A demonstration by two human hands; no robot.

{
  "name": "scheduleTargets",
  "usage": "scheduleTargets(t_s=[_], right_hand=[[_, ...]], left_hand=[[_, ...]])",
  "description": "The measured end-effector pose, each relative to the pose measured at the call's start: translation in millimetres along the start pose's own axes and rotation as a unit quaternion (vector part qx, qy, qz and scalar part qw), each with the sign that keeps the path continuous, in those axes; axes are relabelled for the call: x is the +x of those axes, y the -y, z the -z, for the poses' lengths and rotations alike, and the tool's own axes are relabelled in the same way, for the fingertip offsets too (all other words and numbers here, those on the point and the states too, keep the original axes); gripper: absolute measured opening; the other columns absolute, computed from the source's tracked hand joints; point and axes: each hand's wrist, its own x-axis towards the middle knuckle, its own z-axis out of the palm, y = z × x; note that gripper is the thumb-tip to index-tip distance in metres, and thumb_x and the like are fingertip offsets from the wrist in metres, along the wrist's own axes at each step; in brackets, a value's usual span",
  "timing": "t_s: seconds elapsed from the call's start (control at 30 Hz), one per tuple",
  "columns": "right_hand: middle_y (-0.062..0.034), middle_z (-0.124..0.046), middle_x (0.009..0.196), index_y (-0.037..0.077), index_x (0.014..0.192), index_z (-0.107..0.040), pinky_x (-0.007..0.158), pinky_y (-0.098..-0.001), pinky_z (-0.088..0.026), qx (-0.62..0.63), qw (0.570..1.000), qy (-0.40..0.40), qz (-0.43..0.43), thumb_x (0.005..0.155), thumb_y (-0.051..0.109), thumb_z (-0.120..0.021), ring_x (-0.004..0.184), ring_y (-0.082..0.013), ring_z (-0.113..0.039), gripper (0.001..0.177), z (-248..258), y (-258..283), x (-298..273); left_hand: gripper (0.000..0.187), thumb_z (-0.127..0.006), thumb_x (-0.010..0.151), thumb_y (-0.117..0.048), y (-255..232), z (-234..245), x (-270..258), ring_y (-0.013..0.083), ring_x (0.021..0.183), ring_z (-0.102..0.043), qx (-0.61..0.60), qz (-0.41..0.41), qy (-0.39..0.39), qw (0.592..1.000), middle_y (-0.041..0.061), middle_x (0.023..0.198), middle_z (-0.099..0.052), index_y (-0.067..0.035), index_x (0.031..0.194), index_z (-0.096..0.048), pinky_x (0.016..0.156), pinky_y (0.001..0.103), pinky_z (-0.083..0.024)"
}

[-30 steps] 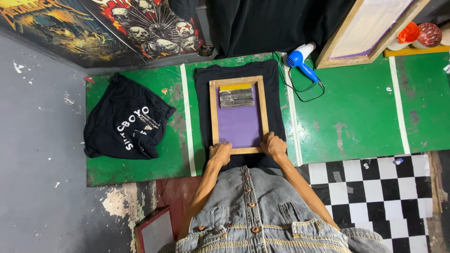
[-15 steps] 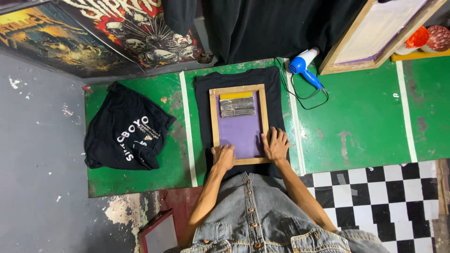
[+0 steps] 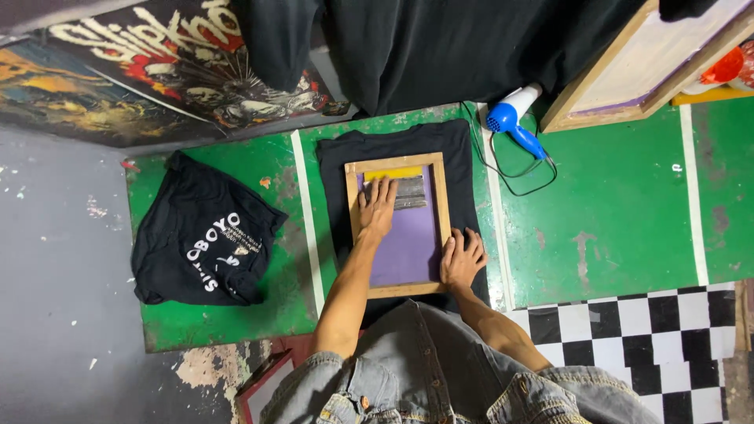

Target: The person folds a black t-shirt on a green table, then places a screen printing frame over it. They use a squeegee to apply purple ink onto the shirt through the screen. Finally, they use a hairdryer to dry the printed design.

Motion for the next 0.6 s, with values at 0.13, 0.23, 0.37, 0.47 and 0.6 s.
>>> scheduleTargets(t_s=[0.13, 0.23, 0.37, 0.47, 0.6], right_hand=[[-0.0004, -0.038, 0.148, 0.035, 0.138, -0.049, 0.112, -0.0498, -0.02, -0.014, 1.0, 0.002, -0.011, 0.111, 0.041, -0.031, 0.147, -0.0248, -0.027, 0.032, -5, -1, 1], [0.0005, -0.038, 0.148, 0.035, 0.136, -0.049, 0.111, -0.0509, -0.019, -0.015, 1.0, 0.004, -0.016, 0.111, 0.043, -0.031, 0.148, -0.0247, -0.027, 0.032, -5, 0, 3], [-0.0016, -0.037, 0.148, 0.032, 0.137, -0.048, 0.11, -0.0514, -0.019, -0.009, 1.0, 0.002, -0.008, 0.112, 0.042, -0.03, 0.148, -0.0262, -0.026, 0.033, -4, 0, 7], [-0.0023, -0.036, 0.148, 0.031, 0.138, -0.048, 0.109, -0.0519, -0.019, -0.016, 1.0, 0.0, 0.0, 0.112, 0.041, -0.03, 0.147, -0.0272, -0.025, 0.033, -8, -3, 4], [-0.0011, -0.037, 0.146, 0.032, 0.135, -0.05, 0.108, -0.0505, -0.019, -0.015, 1.0, -0.019, 0.006, 0.111, 0.042, -0.03, 0.146, -0.0259, -0.027, 0.032, -8, -2, 4]], left_hand=[[0.097, -0.07, 0.088, -0.001, -14, -7, 10, 0.034, 0.158, -0.008, 0.048, 0.019, -0.021, 0.998, 0.01, 0.171, -0.014, -0.015, 0.164, -0.012, 0.119, 0.061, -0.028], [0.059, -0.053, 0.092, -0.004, -17, -78, 47, 0.0443, 0.145, -0.039, 0.148, 0.034, -0.307, 0.94, 0.015, 0.157, -0.046, -0.008, 0.151, -0.046, 0.101, 0.075, -0.039], [0.053, -0.052, 0.092, -0.001, -23, -69, 70, 0.0546, 0.139, -0.04, 0.133, 0.044, -0.27, 0.953, 0.021, 0.155, -0.044, -0.003, 0.145, -0.048, 0.092, 0.086, -0.035], [0.066, -0.057, 0.089, -0.011, -20, -46, 83, 0.0567, 0.142, -0.031, 0.077, 0.065, -0.112, 0.989, 0.014, 0.159, -0.042, -0.006, 0.152, -0.04, 0.091, 0.095, -0.02], [0.067, -0.057, 0.083, -0.009, -19, -4, 99, 0.0461, 0.131, -0.053, -0.058, 0.082, 0.008, 0.995, 0.007, 0.149, -0.052, -0.006, 0.148, -0.043, 0.093, 0.085, -0.028]])
